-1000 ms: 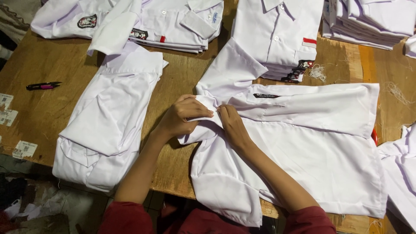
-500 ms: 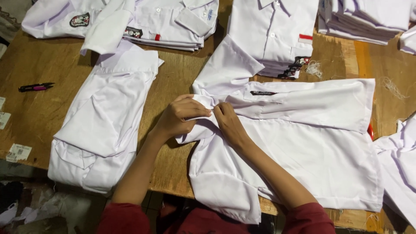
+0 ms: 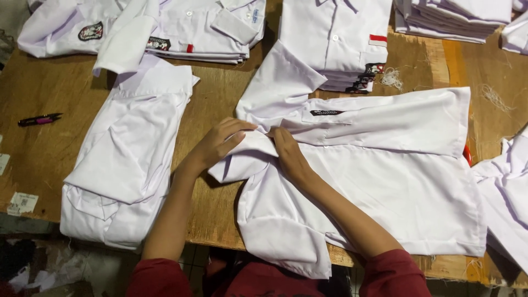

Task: Folding a white collared shirt on a wooden work table and trimming loose threads with scissors in a factory setting.

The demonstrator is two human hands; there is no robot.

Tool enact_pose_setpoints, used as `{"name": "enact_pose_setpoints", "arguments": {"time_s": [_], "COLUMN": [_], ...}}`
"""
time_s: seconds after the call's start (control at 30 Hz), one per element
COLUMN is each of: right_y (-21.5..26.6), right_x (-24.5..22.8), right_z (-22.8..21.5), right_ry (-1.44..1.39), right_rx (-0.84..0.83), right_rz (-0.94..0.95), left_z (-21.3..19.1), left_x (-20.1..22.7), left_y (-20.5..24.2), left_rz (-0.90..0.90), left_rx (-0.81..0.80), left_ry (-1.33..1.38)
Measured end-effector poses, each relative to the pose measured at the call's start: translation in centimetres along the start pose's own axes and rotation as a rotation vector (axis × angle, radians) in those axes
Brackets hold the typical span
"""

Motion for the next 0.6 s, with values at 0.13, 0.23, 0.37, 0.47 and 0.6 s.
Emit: {"name": "enact_pose_setpoints", "arguments": {"time_s": [0.13, 0.23, 0.37, 0.47, 0.6], "right_y": [0.2, -0.7, -1.2, -1.4, -1.2], "right_x": [2.2, -1.2, -2.0, -2.3, -2.7], "right_z": [2.4, 0.2, -0.9, -0.9, -2.4], "right_ry": [0.092, 0.276, 0.353, 0.372, 0.285], "right_rx": [0.074, 0.156, 0.264, 0.327, 0.344], "right_rz": [-0.077, -0.19, -0.265, -0.302, -0.327], "left_z": [0.6, 1.5, 2.7, 3.1, 3.2], "left_x": [-1.9, -2.1, -1.5, -1.9, -2.5], "left_y": [-0.2, -1.4, -2.0, -1.5, -0.8], "left_rz": [-0.055, -0.075, -0.133, -0.137, -0.128], "left_rx": [0.007, -0.026, -0.031, -0.036, -0.001], "left_ry": [0.032, -0.079, 0.009, 0.012, -0.024]}}
Point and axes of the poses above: each hand's wrist, its own y-axis away from the middle knuckle, its own z-axis out of the palm, x = y × z, the point moved 2 cm from there along -y, towards the middle knuckle, and after that the axes turned 12 degrees about z, right-handed, at the moved point
